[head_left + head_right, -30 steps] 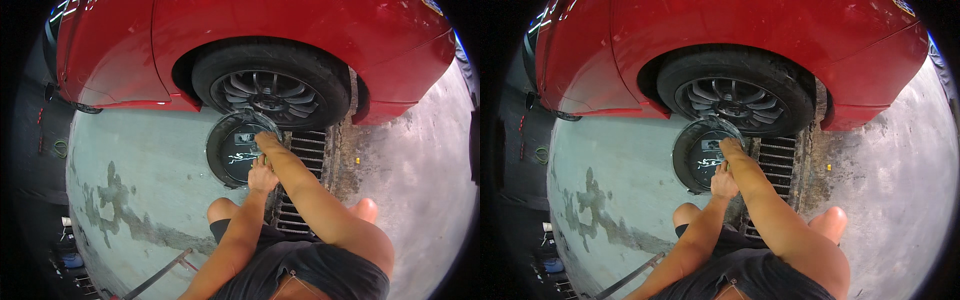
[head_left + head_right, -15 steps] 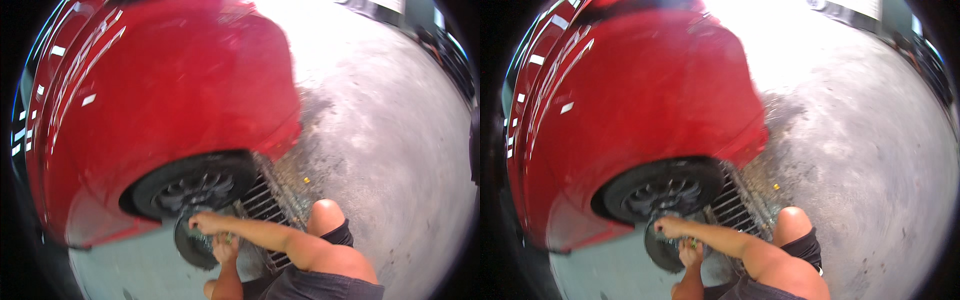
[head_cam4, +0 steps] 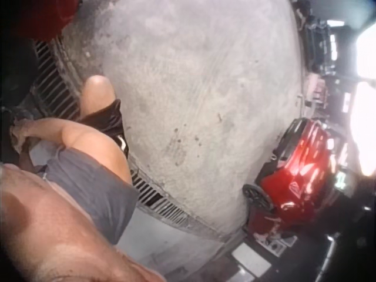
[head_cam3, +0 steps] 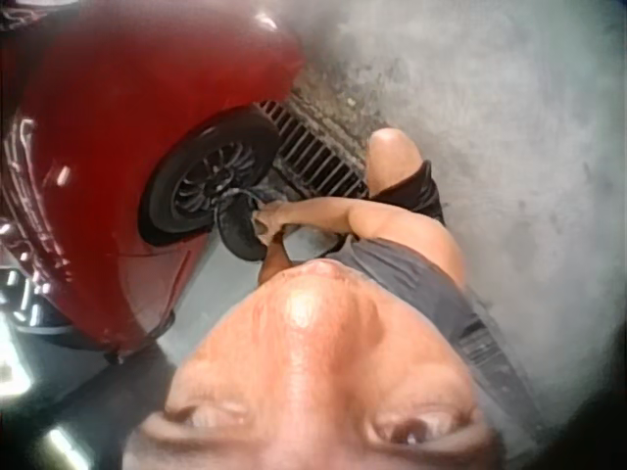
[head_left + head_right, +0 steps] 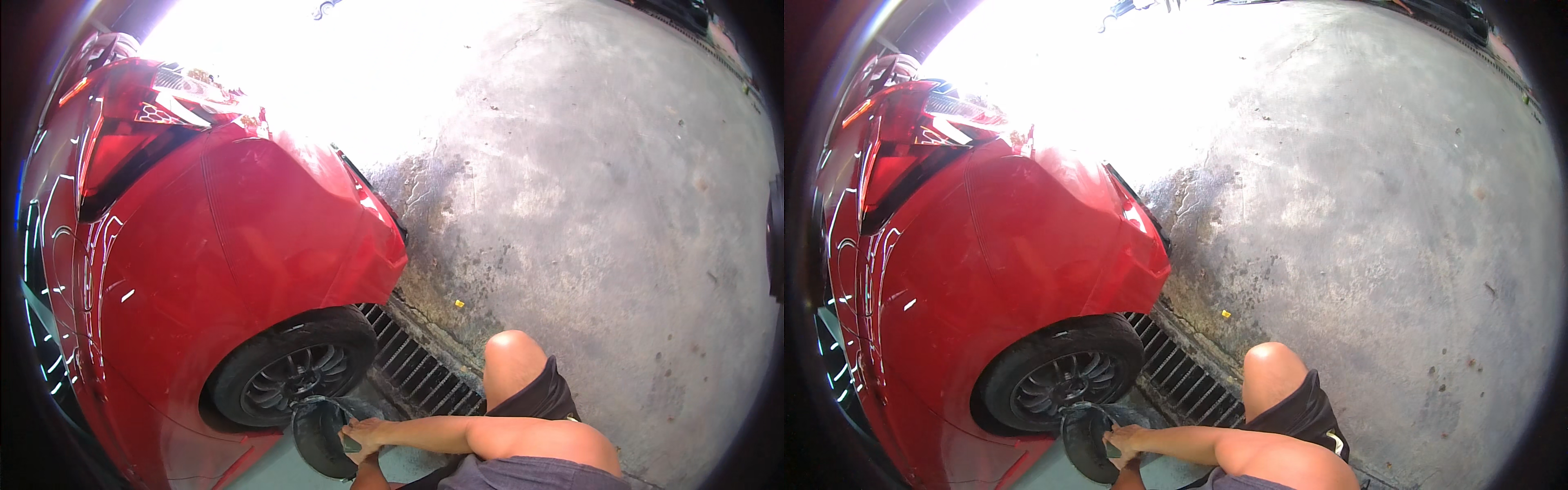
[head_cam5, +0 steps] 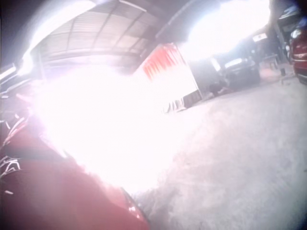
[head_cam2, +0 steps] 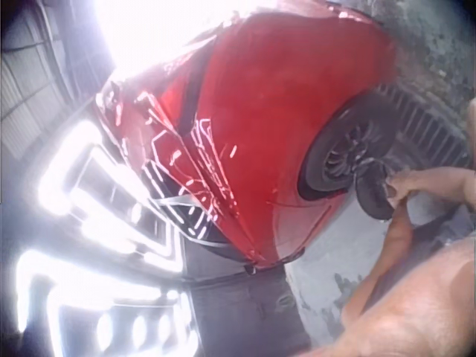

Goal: The person sands the rear quarter panel of a red car using a sanding block and water. They repeatedly dip the sanding block into a bucket of water and wipe the area with a cloth.

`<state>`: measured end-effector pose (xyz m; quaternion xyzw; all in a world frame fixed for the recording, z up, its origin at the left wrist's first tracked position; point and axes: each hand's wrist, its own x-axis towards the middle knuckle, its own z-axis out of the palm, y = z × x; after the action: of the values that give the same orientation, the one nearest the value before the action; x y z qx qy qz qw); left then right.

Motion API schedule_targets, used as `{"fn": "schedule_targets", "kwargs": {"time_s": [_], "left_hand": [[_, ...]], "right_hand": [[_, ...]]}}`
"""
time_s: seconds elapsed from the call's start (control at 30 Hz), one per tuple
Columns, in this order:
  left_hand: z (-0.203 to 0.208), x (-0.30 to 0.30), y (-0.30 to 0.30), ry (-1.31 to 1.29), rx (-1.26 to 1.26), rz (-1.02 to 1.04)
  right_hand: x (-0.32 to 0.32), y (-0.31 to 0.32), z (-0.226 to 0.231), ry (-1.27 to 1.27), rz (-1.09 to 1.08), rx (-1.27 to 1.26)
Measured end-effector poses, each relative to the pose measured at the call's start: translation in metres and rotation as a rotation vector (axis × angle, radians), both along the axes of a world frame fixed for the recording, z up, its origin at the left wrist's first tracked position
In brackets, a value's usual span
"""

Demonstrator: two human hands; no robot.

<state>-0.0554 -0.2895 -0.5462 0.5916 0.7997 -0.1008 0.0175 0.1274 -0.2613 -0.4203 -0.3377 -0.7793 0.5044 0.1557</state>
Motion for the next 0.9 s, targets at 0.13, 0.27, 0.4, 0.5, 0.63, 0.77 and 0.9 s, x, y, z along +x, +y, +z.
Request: {"fn": "schedule_targets", "kwargs": {"time_s": [0.13, 0.27, 0.4, 0.5, 0.63, 0.77, 0.9], "left_hand": [[0.038, 0.000, -0.011, 0.085, -0.073, -0.131], [0.075, 0.034, -0.005, -0.138, 0.218, -0.104], [0.070, 0.026, -0.023, -0.150, 0.297, -0.036], [0.078, 0.037, -0.017, -0.125, 0.211, 0.019], [0.083, 0.043, -0.012, -0.055, 0.115, 0.000], [0.078, 0.046, 0.006, -0.026, 0.020, 0.035], [0.048, -0.022, -0.002, -0.020, -0.064, -0.016]], "right_hand": [[0.001, 0.005, -0.027, 0.201, -0.012, -0.104], [0.041, 0.035, -0.070, 0.629, -0.075, -0.718], [0.071, 0.029, -0.068, 0.993, -0.284, -0.907], [0.079, 0.033, -0.053, 0.797, -0.401, -0.742], [0.099, 0.029, -0.047, 0.613, -0.348, -0.625], [0.078, 0.040, -0.071, 0.592, -0.378, -0.377], [0.079, 0.032, -0.038, 0.623, -0.340, -0.318]]}}
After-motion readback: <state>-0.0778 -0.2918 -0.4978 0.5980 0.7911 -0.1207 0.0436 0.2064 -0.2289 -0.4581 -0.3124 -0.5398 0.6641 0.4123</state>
